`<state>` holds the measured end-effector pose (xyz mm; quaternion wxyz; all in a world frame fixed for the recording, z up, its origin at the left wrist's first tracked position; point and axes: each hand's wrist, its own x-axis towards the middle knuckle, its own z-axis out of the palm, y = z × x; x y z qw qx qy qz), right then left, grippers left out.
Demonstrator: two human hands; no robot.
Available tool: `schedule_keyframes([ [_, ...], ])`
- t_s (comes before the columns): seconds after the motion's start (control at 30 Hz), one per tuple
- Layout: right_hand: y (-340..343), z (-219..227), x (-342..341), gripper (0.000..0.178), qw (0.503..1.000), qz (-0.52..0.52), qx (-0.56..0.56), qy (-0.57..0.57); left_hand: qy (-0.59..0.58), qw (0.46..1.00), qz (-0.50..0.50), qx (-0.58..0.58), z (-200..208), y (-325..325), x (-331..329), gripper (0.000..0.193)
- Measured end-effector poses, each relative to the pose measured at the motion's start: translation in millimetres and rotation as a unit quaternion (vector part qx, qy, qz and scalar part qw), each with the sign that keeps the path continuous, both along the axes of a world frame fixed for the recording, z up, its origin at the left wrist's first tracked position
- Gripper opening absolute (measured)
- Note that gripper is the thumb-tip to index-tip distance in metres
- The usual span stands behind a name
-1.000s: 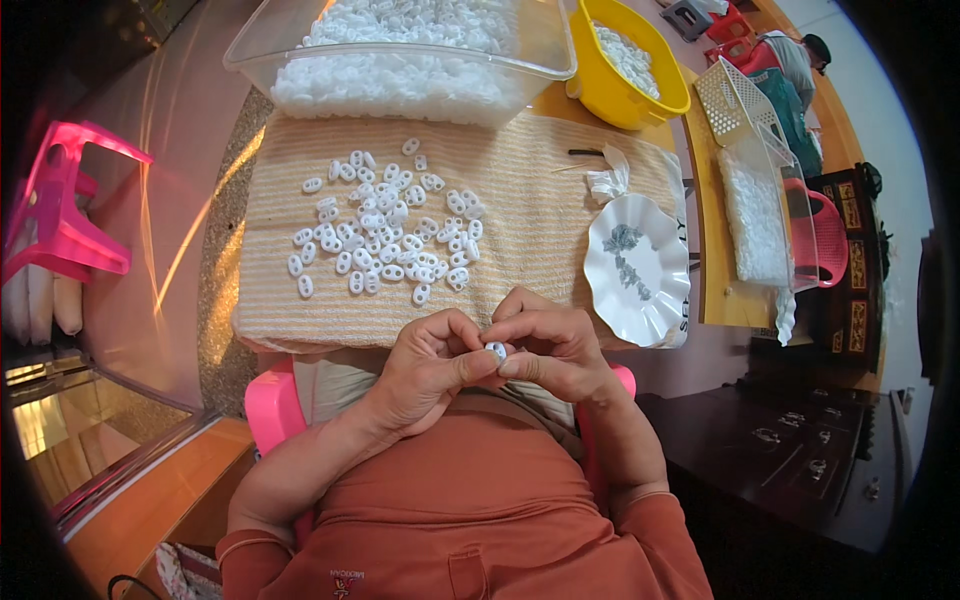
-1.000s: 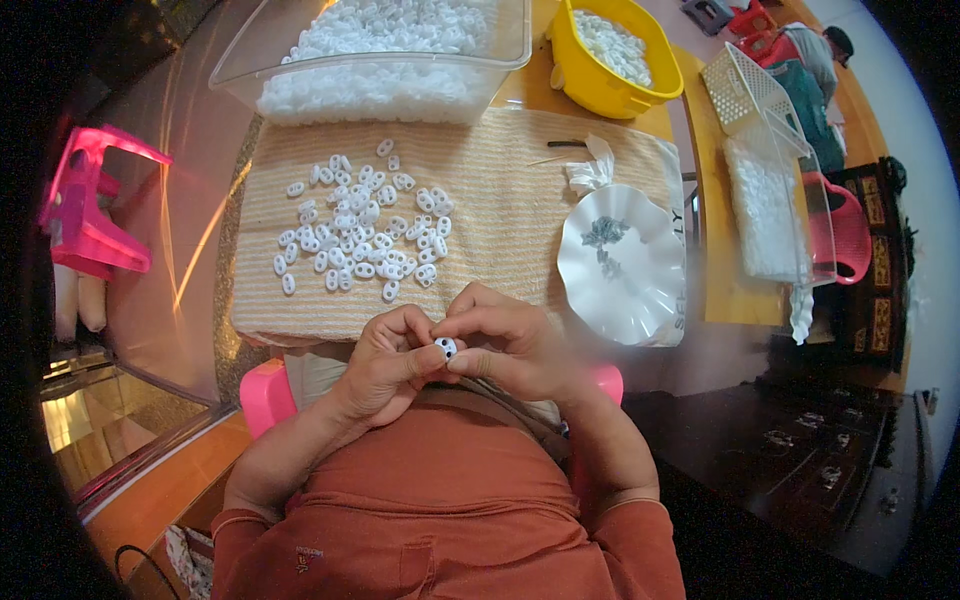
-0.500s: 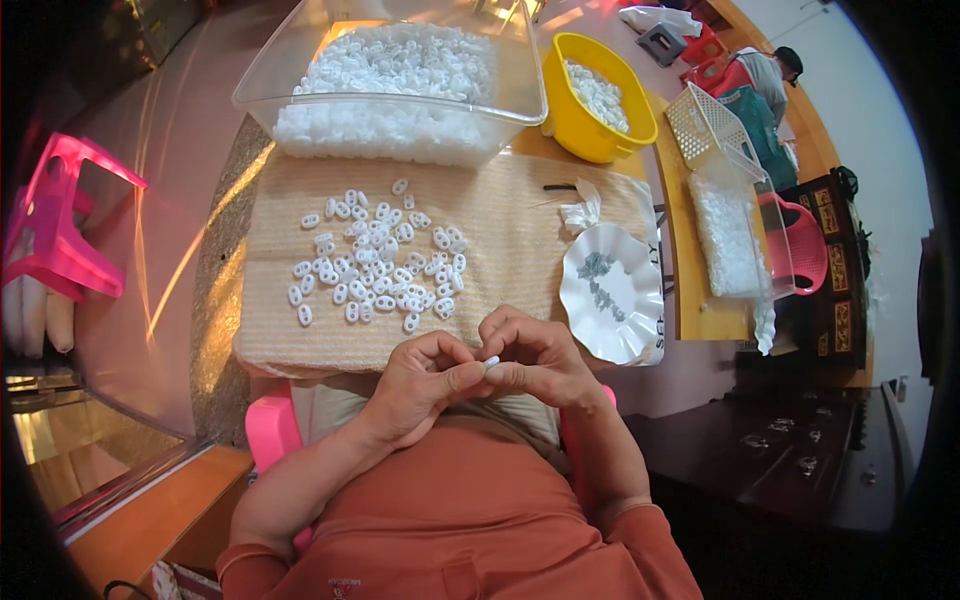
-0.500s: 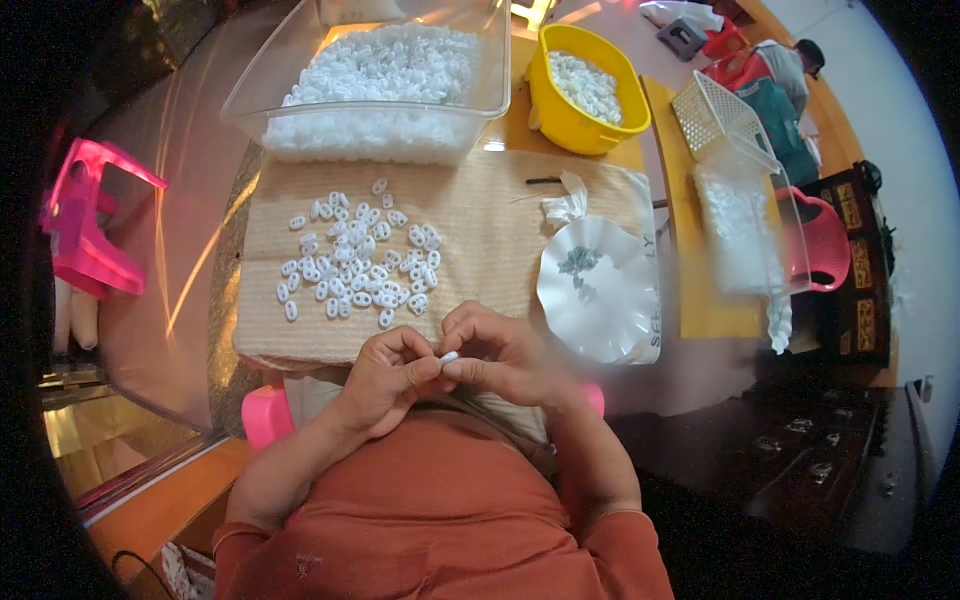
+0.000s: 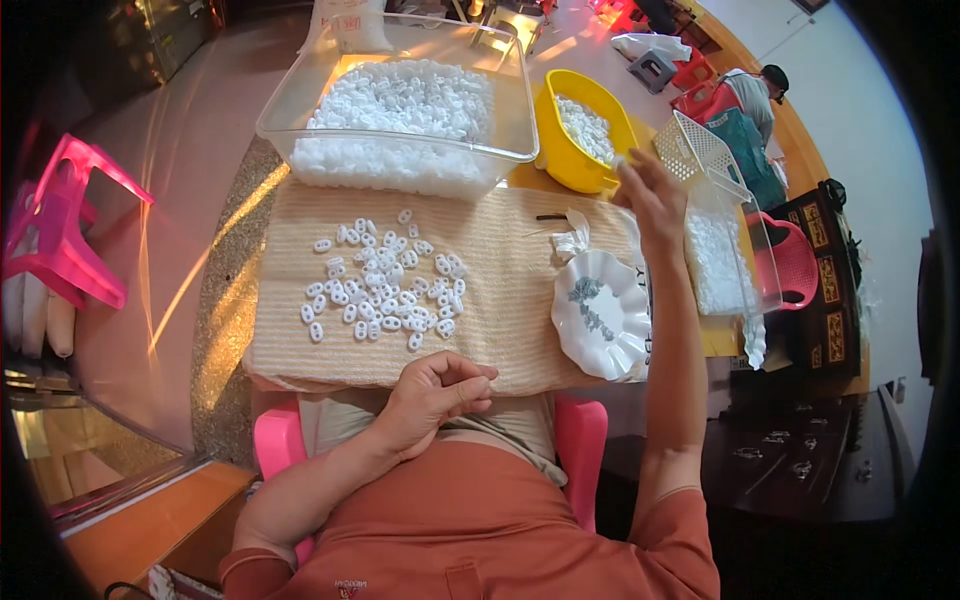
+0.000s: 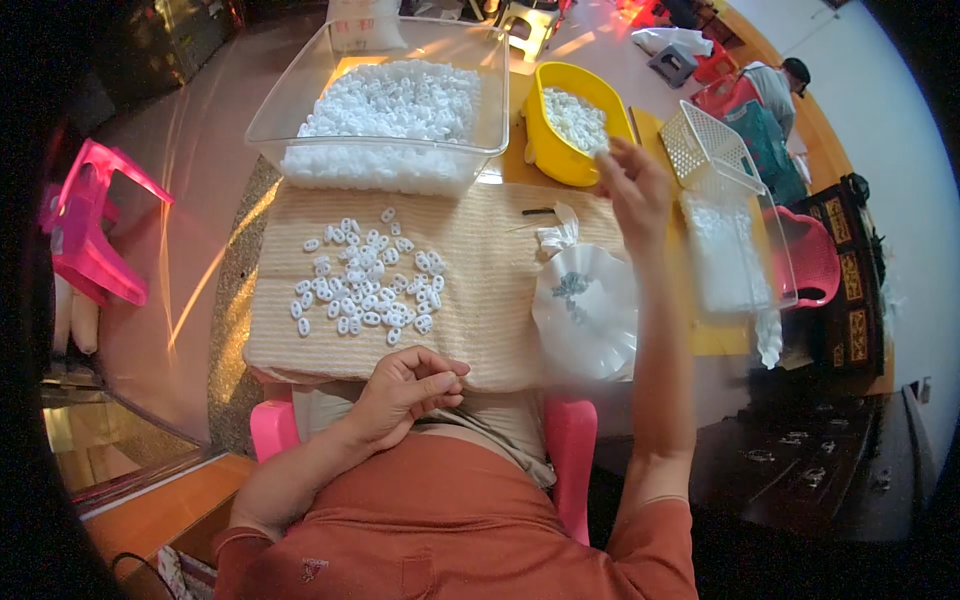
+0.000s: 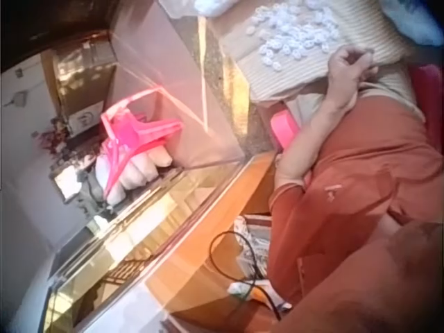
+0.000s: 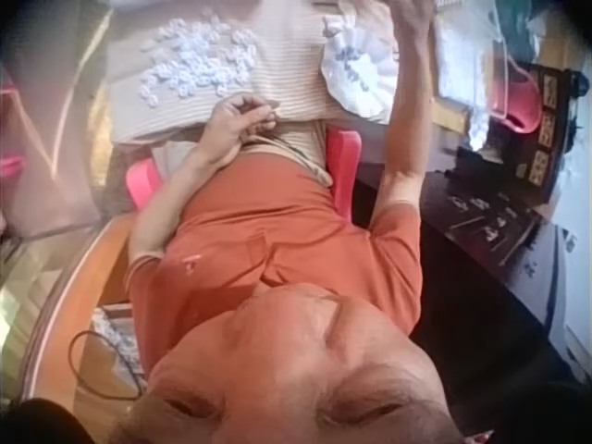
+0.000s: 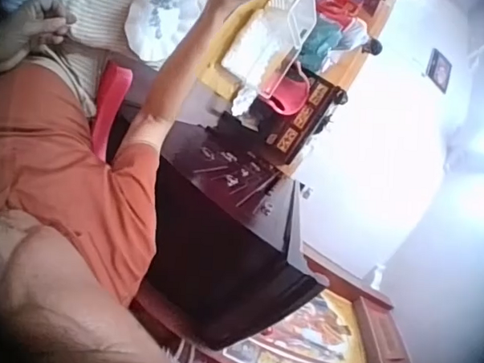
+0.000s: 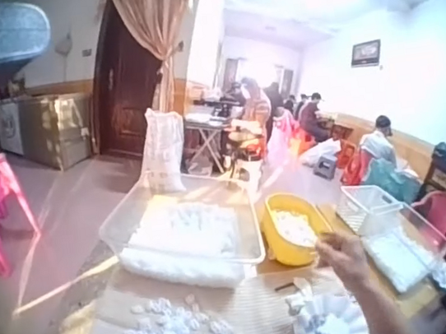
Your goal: Assembling small white plastic components by inserting metal pins into them at a manual workstation.
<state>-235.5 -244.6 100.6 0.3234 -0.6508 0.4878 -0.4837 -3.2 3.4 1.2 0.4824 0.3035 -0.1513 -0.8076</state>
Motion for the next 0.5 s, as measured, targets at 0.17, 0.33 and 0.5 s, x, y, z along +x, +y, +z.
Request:
schedule_keyframes([
  [0.17, -17.1, -24.7, 0.2, 0.033, 0.992, -0.063, -0.060, 0.095, -0.013, 1.000, 0.006, 0.013, 1.8, -3.2, 1.8, 0.009],
  [0.33, 80.0, -48.2, 46.3, 0.018, 0.964, 0.188, 0.105, 0.154, -0.010, 1.000, 0.005, 0.004, -0.7, 0.2, 2.8, 0.008],
  [0.5, 117.8, -62.7, 66.6, 0.014, 0.934, 0.263, 0.063, 0.233, -0.044, 0.999, -0.012, 0.000, -0.1, 0.1, -1.2, 0.010],
])
